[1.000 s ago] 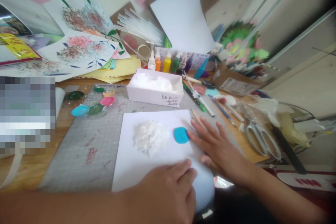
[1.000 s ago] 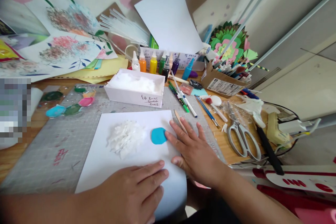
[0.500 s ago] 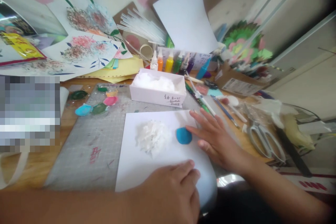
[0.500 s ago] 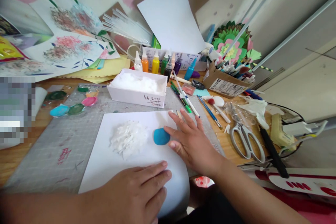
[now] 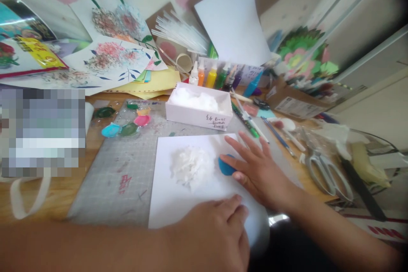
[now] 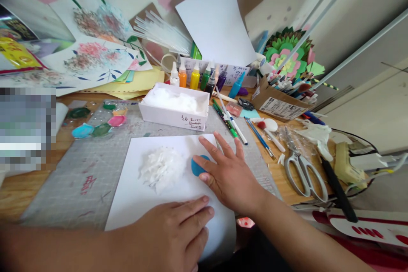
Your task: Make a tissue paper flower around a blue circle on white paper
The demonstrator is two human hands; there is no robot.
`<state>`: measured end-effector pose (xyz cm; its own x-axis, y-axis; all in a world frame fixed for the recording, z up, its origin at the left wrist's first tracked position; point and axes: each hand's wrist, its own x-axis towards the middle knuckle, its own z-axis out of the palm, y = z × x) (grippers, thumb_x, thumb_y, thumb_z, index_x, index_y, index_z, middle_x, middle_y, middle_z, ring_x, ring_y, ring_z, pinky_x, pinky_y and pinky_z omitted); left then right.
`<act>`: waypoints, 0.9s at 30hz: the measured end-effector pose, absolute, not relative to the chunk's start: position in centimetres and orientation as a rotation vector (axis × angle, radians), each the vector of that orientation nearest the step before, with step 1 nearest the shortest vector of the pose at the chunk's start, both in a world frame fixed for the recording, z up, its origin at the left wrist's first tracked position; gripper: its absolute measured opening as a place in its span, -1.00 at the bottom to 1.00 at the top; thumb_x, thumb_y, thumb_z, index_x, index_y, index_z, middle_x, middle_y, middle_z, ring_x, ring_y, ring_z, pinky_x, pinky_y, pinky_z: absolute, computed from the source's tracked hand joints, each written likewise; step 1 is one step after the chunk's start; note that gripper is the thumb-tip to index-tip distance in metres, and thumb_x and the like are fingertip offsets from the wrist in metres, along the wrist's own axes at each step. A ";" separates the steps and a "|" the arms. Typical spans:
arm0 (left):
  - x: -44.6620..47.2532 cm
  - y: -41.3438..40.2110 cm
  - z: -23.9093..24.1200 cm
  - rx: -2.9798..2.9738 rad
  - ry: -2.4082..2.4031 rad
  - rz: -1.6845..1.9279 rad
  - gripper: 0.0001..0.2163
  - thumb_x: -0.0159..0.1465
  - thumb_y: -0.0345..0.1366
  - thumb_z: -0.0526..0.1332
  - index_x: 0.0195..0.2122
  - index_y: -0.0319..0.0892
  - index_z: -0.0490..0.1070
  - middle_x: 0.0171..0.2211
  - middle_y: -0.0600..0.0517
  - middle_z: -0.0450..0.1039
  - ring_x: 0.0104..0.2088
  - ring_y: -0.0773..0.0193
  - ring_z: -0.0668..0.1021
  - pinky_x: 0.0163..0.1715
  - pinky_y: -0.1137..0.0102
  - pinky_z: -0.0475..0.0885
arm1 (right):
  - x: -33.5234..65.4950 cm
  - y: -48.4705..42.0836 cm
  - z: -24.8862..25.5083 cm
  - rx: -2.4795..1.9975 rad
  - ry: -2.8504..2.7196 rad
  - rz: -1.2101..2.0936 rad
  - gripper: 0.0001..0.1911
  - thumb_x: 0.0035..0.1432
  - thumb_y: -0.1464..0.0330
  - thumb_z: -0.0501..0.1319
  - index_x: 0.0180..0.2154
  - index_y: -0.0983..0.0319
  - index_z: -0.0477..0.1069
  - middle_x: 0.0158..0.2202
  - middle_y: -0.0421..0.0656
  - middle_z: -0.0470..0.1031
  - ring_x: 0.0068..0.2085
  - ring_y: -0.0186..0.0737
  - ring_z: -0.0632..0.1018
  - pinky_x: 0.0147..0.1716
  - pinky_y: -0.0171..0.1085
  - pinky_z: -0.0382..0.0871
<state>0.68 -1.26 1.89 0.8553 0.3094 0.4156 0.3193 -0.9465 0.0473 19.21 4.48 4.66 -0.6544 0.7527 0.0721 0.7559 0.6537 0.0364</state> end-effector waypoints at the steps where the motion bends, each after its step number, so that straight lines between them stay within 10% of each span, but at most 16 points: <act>1: 0.7 -1.3 1.9 -2.999 -0.512 -0.672 -0.78 0.19 -0.29 0.13 -0.24 -0.34 0.43 -0.09 -0.23 0.47 -0.08 -0.02 0.49 -0.23 0.26 0.46 | 19.2 4.4 4.6 -1.277 -2.814 -0.114 -0.61 0.29 0.15 -0.08 0.07 0.00 0.31 0.31 -0.20 -0.05 0.29 0.15 -0.13 0.11 0.33 -0.27; 22: 0.6 -1.4 1.5 -2.984 -0.504 -0.684 -0.77 0.22 -0.29 0.10 -0.23 -0.35 0.40 -0.07 -0.28 0.44 -0.07 -0.03 0.49 -0.26 0.28 0.47 | 19.6 3.3 4.4 -1.064 -2.862 -0.167 -0.59 0.24 0.09 0.00 0.11 -0.09 0.25 0.31 -0.24 -0.05 0.29 0.16 -0.13 0.13 0.30 -0.42; 27: 0.2 -1.3 1.7 -2.976 -0.447 -0.634 -0.76 0.24 -0.27 0.10 -0.21 -0.36 0.41 -0.06 -0.26 0.43 -0.01 -0.05 0.44 -0.12 0.21 0.43 | 21.4 4.0 6.0 -1.020 -2.497 0.009 -0.73 0.25 0.25 0.07 -0.04 0.08 0.37 0.11 -0.12 0.34 0.15 -0.04 0.30 0.17 0.16 -0.10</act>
